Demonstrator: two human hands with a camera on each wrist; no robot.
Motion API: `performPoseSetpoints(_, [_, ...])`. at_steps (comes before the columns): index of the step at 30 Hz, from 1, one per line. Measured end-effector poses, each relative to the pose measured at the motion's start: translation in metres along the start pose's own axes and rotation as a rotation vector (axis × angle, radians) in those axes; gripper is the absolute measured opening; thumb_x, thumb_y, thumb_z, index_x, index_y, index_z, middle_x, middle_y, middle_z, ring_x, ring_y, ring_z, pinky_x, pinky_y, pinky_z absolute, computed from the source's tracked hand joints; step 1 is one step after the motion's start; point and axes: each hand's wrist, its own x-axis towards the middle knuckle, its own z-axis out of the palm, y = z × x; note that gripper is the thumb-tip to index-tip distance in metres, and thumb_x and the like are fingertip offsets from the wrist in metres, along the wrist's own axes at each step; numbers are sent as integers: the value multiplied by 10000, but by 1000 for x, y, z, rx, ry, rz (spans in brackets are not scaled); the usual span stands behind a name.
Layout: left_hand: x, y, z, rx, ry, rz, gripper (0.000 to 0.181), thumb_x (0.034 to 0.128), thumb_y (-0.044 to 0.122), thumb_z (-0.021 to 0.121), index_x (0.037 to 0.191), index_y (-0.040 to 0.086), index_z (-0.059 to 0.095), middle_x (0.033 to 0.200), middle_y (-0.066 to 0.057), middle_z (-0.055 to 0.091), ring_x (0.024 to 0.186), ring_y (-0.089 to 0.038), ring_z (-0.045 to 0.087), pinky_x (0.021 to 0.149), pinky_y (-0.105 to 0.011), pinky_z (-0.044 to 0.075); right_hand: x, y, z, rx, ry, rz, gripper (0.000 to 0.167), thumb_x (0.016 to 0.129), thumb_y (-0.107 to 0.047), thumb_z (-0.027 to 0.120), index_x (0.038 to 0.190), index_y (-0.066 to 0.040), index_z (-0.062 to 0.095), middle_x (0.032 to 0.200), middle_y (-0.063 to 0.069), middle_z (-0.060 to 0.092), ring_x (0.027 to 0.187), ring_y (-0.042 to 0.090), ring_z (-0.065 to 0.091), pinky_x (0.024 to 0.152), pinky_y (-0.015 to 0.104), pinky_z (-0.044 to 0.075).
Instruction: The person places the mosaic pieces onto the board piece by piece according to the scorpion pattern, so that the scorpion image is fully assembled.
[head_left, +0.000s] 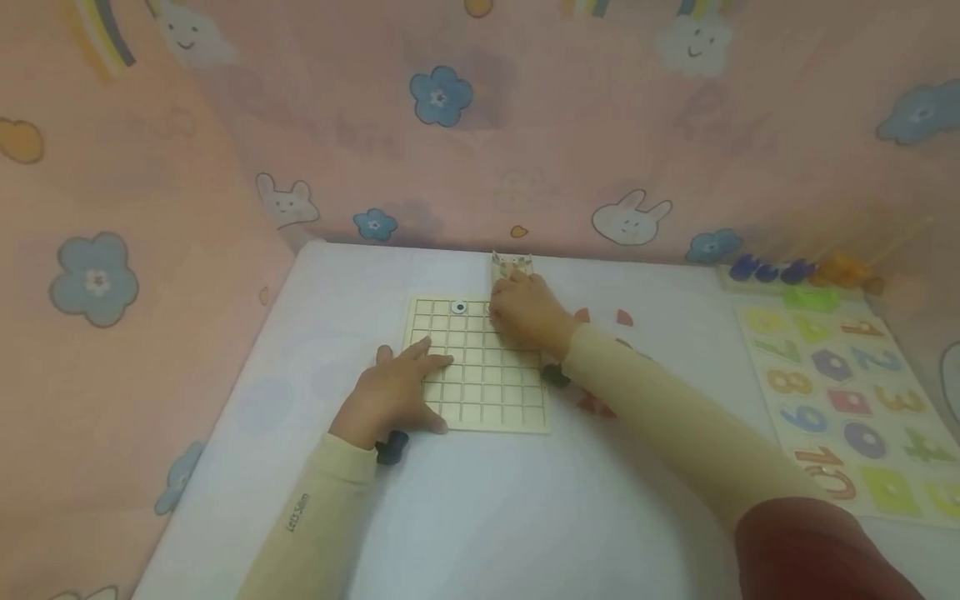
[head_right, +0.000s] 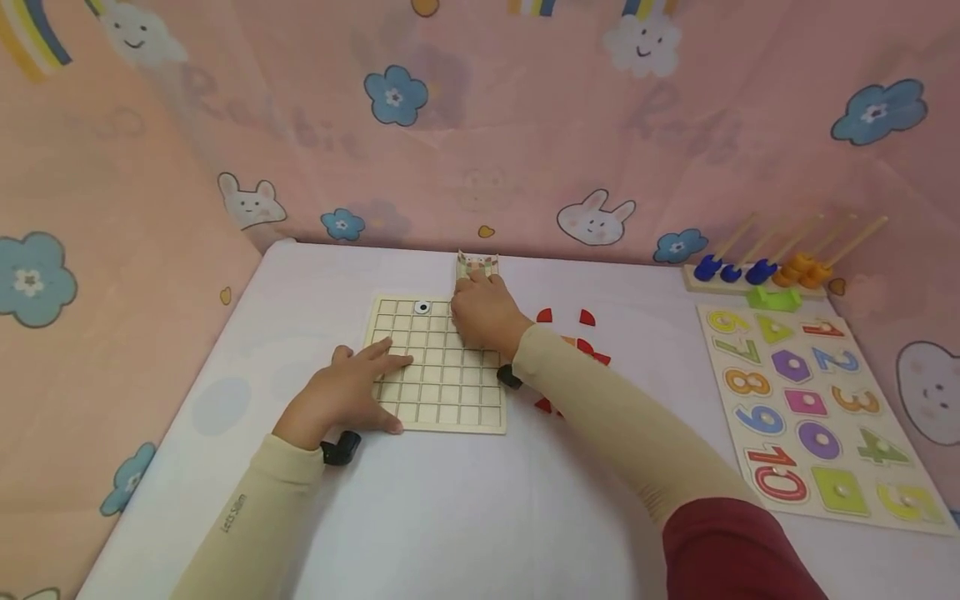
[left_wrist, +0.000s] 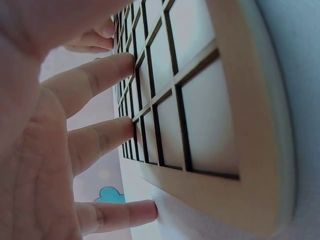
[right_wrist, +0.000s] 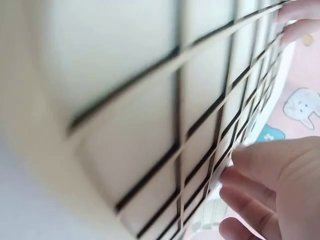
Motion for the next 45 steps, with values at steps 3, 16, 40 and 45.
performPoseSetpoints(3, [-1, 0, -1, -6, -1, -8, 1006, 646, 424, 1015, 1545, 365, 568, 1742, 13, 268, 1190, -327, 415, 882, -484, 496, 2, -2, 1, 86, 8, 23, 281, 1070, -241, 572, 1115, -68, 789, 1386, 114, 644, 1329, 346, 495, 1082, 563, 410])
performPoseSetpoints(16, [-1, 3, -1, -16, -10, -10, 999, 657, 406, 1014, 1548, 362, 564, 1743, 23, 264, 1200, -317, 407, 921, -499, 488, -5, 13, 6, 329, 64, 163, 280, 1024, -274, 608, 1162, -131, 805, 1270, 38, 691, 1209, 297, 550, 1075, 520, 399])
performPoseSetpoints(40, [-1, 8, -3, 6, -34, -22, 1008, 665, 364, 1018, 1561, 334, 556, 1744, -37, 263, 1223, -369, 418, 916, -512, 486, -128, 131, 4, 374, -64, 523, 443, 1038, -352, 642, 1282, 17, 663, 1250, 226, 694, 1222, 448, 584, 1085, 617, 426])
performPoseSetpoints(45, [-2, 9, -3, 1, -34, -33, 1005, 668, 350, 1020, 1560, 338, 557, 1745, -24, 260, 1216, -358, 413, 909, -495, 488, -129, 122, 12, 378, -56, 579, 434, 1027, -376, 656, 1221, 12, 679, 1093, 181, 720, 1028, 388, 618, 993, 588, 489])
